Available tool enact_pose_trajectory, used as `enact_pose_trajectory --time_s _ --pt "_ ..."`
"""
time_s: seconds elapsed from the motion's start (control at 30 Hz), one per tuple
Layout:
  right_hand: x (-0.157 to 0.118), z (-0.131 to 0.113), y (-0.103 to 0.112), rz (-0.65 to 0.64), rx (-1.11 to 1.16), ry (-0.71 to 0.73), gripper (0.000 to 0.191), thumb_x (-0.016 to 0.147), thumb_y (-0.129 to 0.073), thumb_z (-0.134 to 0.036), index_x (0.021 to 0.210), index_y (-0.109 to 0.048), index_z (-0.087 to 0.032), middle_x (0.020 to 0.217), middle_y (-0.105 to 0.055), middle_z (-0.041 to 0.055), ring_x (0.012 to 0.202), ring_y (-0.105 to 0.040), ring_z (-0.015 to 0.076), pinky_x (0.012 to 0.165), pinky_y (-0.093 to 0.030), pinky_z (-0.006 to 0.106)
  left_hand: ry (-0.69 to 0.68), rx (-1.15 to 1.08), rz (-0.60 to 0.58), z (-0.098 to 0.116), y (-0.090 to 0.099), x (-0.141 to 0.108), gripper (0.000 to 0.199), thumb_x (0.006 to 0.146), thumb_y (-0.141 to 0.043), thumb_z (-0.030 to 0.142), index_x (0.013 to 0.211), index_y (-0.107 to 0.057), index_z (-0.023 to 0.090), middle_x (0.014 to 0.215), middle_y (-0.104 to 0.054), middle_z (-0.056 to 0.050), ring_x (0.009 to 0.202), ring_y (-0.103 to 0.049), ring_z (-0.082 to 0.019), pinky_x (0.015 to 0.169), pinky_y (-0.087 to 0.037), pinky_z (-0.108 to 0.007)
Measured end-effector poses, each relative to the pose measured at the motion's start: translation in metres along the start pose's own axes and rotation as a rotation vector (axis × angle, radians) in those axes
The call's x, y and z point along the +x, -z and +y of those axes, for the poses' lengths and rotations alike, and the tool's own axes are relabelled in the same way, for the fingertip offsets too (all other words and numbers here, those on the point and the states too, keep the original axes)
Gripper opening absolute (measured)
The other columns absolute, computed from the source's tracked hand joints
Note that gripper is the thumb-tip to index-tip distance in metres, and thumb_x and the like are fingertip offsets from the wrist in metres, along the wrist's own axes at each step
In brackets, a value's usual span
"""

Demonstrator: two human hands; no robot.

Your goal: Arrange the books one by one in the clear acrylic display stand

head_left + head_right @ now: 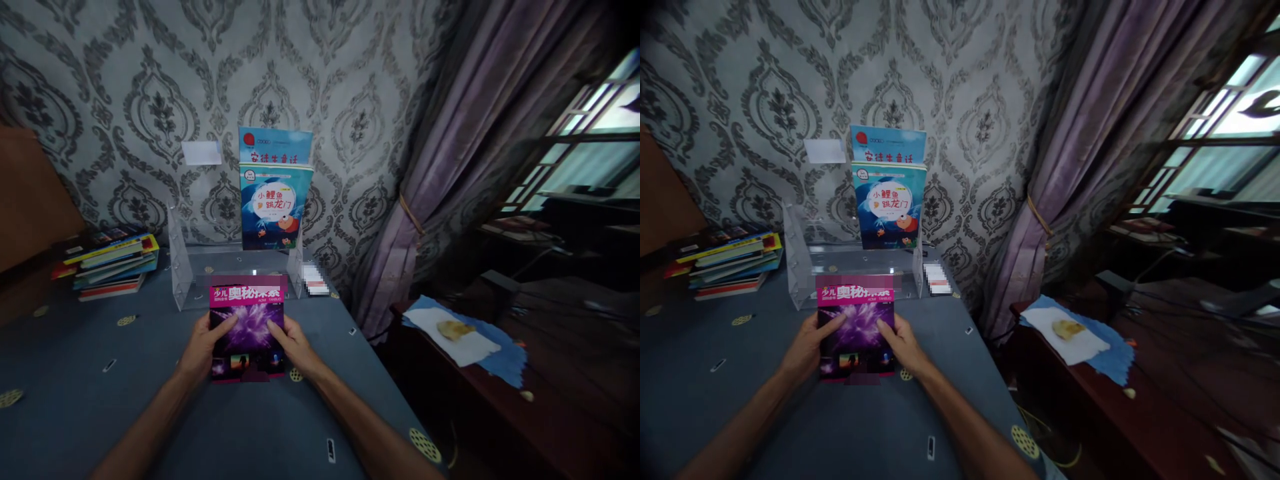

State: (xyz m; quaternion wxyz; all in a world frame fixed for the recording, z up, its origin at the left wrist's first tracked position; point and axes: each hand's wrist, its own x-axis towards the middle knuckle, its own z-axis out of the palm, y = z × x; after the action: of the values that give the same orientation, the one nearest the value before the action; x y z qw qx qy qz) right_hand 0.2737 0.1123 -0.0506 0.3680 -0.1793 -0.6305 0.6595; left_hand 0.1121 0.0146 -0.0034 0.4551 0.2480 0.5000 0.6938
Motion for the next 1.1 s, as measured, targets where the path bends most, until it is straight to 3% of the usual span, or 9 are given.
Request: enact_pose_trajectory --time_s 0.3,0.6,0.67,0.73,0.83,1.1 --pt "0.0 -0.006 0.003 -0.062 -0.036 0.01 0.049 0.085 -0.064 -0.064 0.096 -0.069 -0.017 0.085 -0.062 0.0 0.077 -0.052 0.0137 0.074 -0.044 0.026 0.065 0.0 0.001 -0.003 0.002 0.002 0.053 0.042 -0.096 0.042 0.083 -0.075 0.015 0.072 -0.076 -0.003 0.065 -0.072 -0.022 0.069 -0.06 -0.035" --pt "0.0 -0.021 0.023 -0.252 -0.081 -0.046 0.046 0.081 -0.075 -0.054 0.108 -0.066 -0.017 0.102 -0.068 0.0032 0.097 -0.06 0.0183 0.094 -0.047 0.034 0.042 0.078 -0.032 -0.007 0.009 0.007 0.052 0.047 -0.095 0.046 0.085 -0.076 0.015 0.077 -0.077 -0.005 0.067 -0.071 -0.021 0.072 -0.058 -0.033" --pt "0.001 -0.02 0.029 -0.292 -0.096 -0.06 0.045 0.081 -0.076 -0.052 0.109 -0.066 -0.017 0.098 -0.067 0.0022 0.09 -0.06 0.0159 0.088 -0.048 0.031 0.03 0.102 -0.042 -0.008 0.011 0.009 0.051 0.05 -0.094 0.046 0.085 -0.076 0.015 0.079 -0.077 -0.005 0.068 -0.071 -0.021 0.072 -0.058 -0.033" --pt "0.002 -0.016 0.033 -0.309 -0.109 -0.111 0.047 0.08 -0.075 -0.053 0.11 -0.065 -0.017 0.09 -0.064 0.0 0.074 -0.057 0.0121 0.069 -0.049 0.025 0.015 0.115 -0.053 -0.009 0.013 0.01 0.05 0.052 -0.093 0.046 0.087 -0.076 0.015 0.08 -0.077 -0.006 0.069 -0.071 -0.022 0.071 -0.058 -0.033" --pt "0.004 -0.01 0.034 -0.309 -0.118 -0.162 0.05 0.079 -0.076 -0.055 0.108 -0.063 -0.017 0.082 -0.06 -0.0021 0.061 -0.051 0.0086 0.051 -0.042 0.02 -0.014 0.114 -0.073 -0.009 0.014 0.011 0.052 0.053 -0.092 0.047 0.089 -0.075 0.014 0.082 -0.077 -0.006 0.071 -0.072 -0.023 0.073 -0.058 -0.035" --pt "0.006 -0.006 0.032 -0.292 -0.101 -0.139 0.051 0.075 -0.078 -0.056 0.103 -0.06 -0.017 0.077 -0.059 -0.0039 0.057 -0.052 0.0072 0.046 -0.041 0.017 -0.055 0.117 -0.105 -0.011 0.017 0.012 0.056 0.056 -0.091 0.048 0.098 -0.073 0.016 0.09 -0.078 -0.007 0.078 -0.073 -0.024 0.078 -0.057 -0.035"
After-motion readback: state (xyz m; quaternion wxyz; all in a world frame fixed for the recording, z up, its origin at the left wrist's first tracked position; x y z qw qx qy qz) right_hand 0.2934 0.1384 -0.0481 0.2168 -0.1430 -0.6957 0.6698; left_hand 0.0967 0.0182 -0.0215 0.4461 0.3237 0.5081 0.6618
